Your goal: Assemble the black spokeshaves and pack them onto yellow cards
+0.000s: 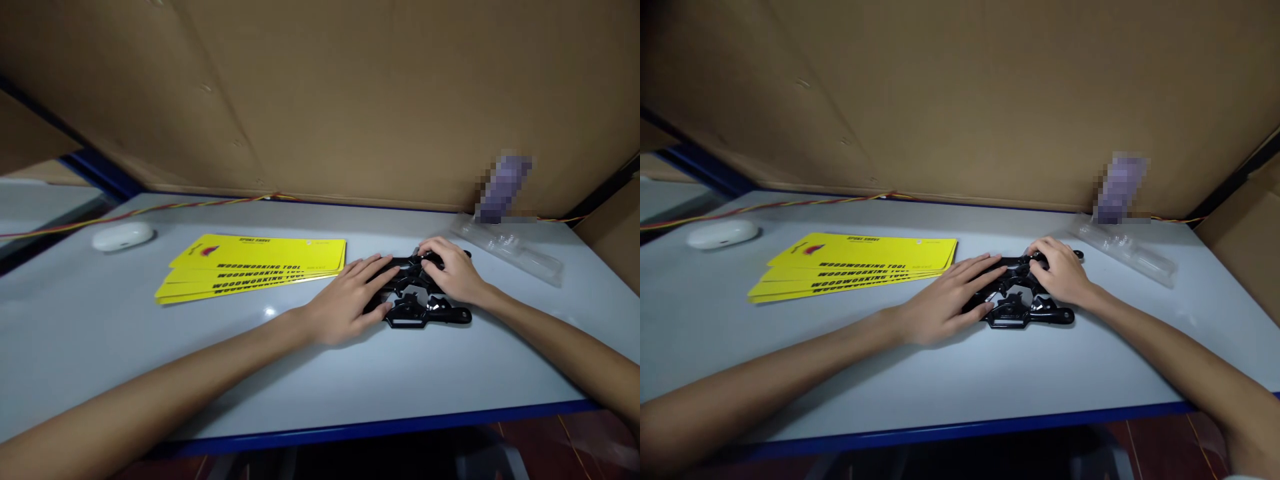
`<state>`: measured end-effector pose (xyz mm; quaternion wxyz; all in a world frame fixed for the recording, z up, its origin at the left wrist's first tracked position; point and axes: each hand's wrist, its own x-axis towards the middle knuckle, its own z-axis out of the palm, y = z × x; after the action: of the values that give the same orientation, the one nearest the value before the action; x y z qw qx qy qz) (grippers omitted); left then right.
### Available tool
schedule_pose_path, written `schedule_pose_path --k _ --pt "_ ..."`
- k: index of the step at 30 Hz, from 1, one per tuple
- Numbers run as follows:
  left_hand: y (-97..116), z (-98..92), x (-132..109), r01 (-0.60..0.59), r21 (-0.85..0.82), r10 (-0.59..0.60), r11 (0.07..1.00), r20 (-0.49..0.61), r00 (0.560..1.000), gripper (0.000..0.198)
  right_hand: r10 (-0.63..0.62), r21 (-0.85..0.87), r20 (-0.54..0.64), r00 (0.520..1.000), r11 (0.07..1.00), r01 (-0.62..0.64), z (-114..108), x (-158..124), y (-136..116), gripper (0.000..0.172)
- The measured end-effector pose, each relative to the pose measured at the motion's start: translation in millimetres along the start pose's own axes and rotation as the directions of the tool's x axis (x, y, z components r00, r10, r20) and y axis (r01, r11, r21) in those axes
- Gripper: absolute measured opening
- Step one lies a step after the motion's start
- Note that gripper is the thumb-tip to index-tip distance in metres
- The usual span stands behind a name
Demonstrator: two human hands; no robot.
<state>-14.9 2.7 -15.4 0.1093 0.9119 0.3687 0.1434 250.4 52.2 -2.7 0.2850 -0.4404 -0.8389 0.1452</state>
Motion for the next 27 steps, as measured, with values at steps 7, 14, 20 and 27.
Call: schedule_pose_path --k 7,14,20,27 --pt "0.0 -0.7 0.2 -0.01 -0.016 0.009 1.0 -0.015 1.0 0.062 0.052 -0.007 -0.017 0.999 0.999 -0.052 -0.4 0.5 -1.1 0.008" --pt "0.6 -1.3 0.5 0.0 -0.012 0.0 1.0 0.0 1.0 0.062 0.066 0.116 -0.086 0.994 0.992 -0.056 0.2 0.0 2.5 0.003" --pt "-0.3 -0.9 0.2 -0.006 -0.027 0.005 1.0 -0.014 1.0 0.061 0.071 0.123 -0.134 0.988 0.991 -0.054 1.7 0.4 3.0 0.008" --pt "0.2 -0.1 0.2 -0.006 -0.022 0.005 1.0 -0.017 1.0 0.062 -0.045 0.074 -0.183 0.982 0.996 0.059 0.1 -0.8 -0.1 0.009"
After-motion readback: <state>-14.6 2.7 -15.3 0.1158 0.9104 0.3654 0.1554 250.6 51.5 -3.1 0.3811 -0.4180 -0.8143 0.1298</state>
